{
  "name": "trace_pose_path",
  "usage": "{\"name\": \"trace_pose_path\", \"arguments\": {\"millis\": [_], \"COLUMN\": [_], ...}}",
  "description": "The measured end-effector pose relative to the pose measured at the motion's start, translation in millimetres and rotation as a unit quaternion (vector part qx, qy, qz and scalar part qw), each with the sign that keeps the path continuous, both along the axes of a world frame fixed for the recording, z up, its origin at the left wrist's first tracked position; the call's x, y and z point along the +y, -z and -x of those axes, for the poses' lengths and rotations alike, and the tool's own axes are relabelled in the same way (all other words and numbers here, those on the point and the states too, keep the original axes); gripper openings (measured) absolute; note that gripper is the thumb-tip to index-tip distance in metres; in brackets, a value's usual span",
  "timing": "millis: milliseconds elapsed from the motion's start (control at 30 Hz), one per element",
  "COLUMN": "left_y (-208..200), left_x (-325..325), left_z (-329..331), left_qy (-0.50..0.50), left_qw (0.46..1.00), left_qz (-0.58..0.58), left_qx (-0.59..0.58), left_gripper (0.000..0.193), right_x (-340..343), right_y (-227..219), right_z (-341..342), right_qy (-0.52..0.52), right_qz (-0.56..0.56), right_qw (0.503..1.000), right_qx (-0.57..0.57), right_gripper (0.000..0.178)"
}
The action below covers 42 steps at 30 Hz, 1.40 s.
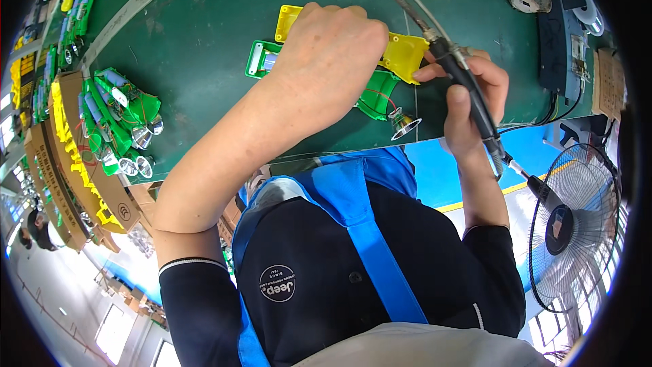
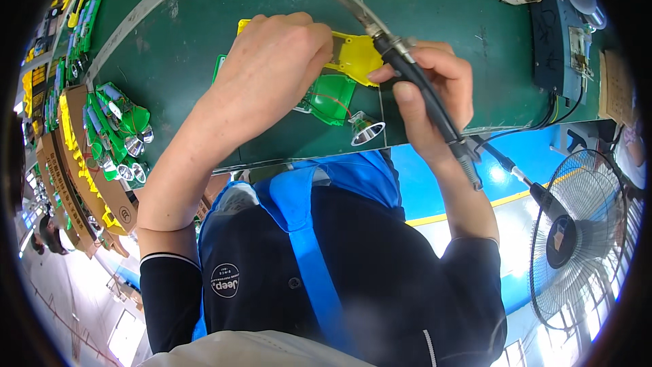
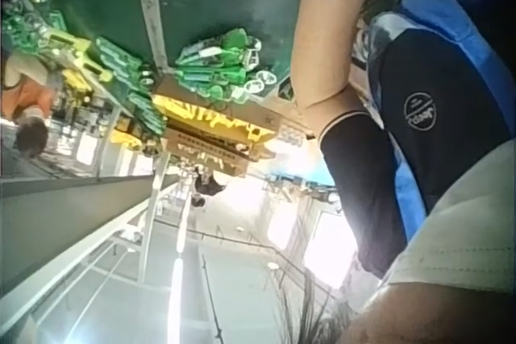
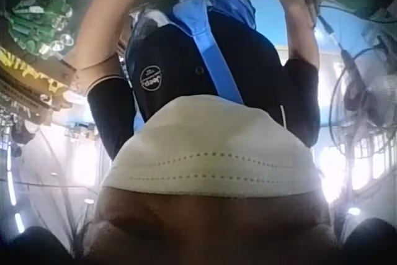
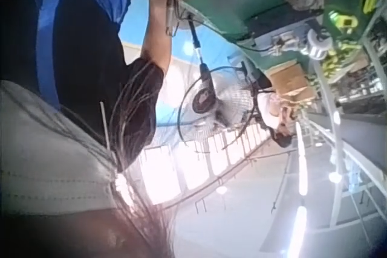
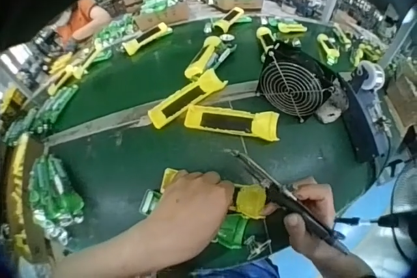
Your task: Soldering internal wiring and circuit boards during the assembly of hand-held flashlights.
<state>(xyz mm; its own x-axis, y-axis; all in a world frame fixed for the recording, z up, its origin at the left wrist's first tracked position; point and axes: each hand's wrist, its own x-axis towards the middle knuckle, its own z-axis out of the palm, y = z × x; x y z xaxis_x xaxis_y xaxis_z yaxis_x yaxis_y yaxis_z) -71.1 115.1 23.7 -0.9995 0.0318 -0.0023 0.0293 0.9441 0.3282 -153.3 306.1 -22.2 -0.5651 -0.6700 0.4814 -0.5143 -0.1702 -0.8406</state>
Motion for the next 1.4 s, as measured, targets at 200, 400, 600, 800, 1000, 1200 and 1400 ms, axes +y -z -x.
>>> {"name": "trace_pose_path", "arguments": {"millis": [200,400,600,800,1000,1200,1400], "left_y": [3.6,-35.0,9.2,20.8,12.0,-7.0,-12.2], "left_x": [-15.5,-57.3,-58.4,-42.0,-36.3,-20.5,-13.9], "left_z": [-6.7,-80.3,-111.7,-84.3,-63.9,-60.5,-58.4], "left_qy": [0.096,0.146,0.184,0.073,0.074,0.031,0.003], "left_qw": [0.994,0.981,0.978,0.958,0.967,0.992,0.997], "left_qz": [-0.013,0.093,-0.012,-0.176,-0.184,-0.083,-0.050], "left_qx": [0.053,0.087,0.097,0.213,0.161,0.088,0.064], "left_gripper": [0.011,0.015,0.020,0.021,0.016,0.013,0.013], "right_x": [-5.1,14.3,-3.4,1.3,8.1,6.9,1.3], "right_y": [-6.1,-7.1,-8.2,-5.0,-5.0,-23.1,-32.3], "right_z": [0.6,-0.7,-7.3,-10.2,-5.8,13.6,24.1], "right_qy": [0.107,0.125,0.117,0.090,0.037,-0.016,-0.068], "right_qz": [0.019,0.062,0.075,0.074,0.047,-0.090,-0.150], "right_qw": [0.989,0.980,0.972,0.968,0.944,0.923,0.923], "right_qx": [-0.102,-0.140,-0.188,-0.223,-0.323,-0.373,-0.347], "right_gripper": [0.037,0.033,0.031,0.033,0.031,0.026,0.026]}}
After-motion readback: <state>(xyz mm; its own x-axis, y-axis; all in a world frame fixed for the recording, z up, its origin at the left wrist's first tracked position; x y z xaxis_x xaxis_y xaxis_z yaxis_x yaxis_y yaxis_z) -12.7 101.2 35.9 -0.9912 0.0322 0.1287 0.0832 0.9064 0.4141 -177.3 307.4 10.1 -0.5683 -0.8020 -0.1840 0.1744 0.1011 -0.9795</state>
